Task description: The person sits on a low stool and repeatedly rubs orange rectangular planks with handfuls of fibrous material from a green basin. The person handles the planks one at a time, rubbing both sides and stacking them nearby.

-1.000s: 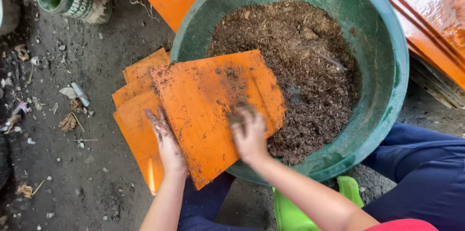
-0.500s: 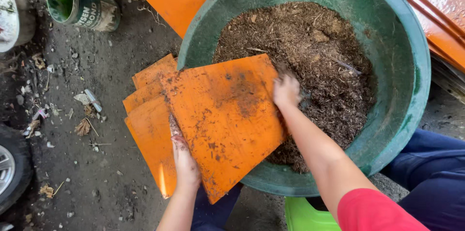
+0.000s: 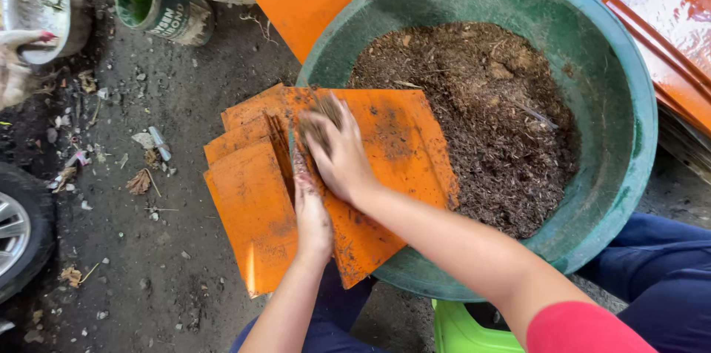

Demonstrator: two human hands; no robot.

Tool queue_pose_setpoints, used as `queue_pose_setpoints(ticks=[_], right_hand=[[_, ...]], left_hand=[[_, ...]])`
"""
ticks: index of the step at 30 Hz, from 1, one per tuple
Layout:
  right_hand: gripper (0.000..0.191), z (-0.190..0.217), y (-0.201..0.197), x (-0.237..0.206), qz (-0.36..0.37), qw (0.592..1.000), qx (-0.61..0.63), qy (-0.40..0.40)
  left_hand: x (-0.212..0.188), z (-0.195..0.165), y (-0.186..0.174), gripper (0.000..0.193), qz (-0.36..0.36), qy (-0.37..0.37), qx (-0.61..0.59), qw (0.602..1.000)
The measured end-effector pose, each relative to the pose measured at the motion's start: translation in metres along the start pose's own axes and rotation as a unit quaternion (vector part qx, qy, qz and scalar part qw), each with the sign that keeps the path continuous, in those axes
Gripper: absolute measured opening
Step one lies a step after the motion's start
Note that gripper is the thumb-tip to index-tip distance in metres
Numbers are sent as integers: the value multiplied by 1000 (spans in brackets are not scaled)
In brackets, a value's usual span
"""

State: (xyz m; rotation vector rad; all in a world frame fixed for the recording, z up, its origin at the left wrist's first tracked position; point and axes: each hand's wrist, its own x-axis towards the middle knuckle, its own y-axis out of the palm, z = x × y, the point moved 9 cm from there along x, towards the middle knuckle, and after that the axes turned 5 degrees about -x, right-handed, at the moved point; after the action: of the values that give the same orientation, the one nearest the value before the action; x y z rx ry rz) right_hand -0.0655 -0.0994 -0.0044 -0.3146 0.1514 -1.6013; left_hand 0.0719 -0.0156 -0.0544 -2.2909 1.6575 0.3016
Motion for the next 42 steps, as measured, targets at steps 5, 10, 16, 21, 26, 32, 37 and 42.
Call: queue_pose_setpoints(ticks=[5, 10, 16, 21, 26, 32, 37, 42], right_hand=[[40, -9, 39, 89, 79, 996, 0, 51], [46, -10, 48, 77, 139, 990, -35, 11], [44, -63, -22, -49, 125, 991, -36, -33], [49, -216, -64, -93, 118, 943, -200, 239], [49, -313, -127, -140, 71, 899, -237, 362], [35, -185, -106, -137, -37, 987, -78, 135], [38, -67, -107, -163, -33, 987, 116, 105], [37, -119, -134, -156, -48, 990, 55, 123]], left_hand=[[4, -16, 13, 75, 6, 33, 55, 998], [3, -28, 28, 68, -19, 125, 128, 984], [-16, -5, 21, 61, -40, 116, 50, 991], [-5, 21, 2, 55, -73, 32, 1, 997], [3, 7, 15, 56, -67, 100, -14, 993], [8, -27, 47, 65, -68, 140, -56, 986], [7, -41, 71, 78, -52, 89, -117, 988], [6, -46, 68, 76, -43, 111, -87, 989]])
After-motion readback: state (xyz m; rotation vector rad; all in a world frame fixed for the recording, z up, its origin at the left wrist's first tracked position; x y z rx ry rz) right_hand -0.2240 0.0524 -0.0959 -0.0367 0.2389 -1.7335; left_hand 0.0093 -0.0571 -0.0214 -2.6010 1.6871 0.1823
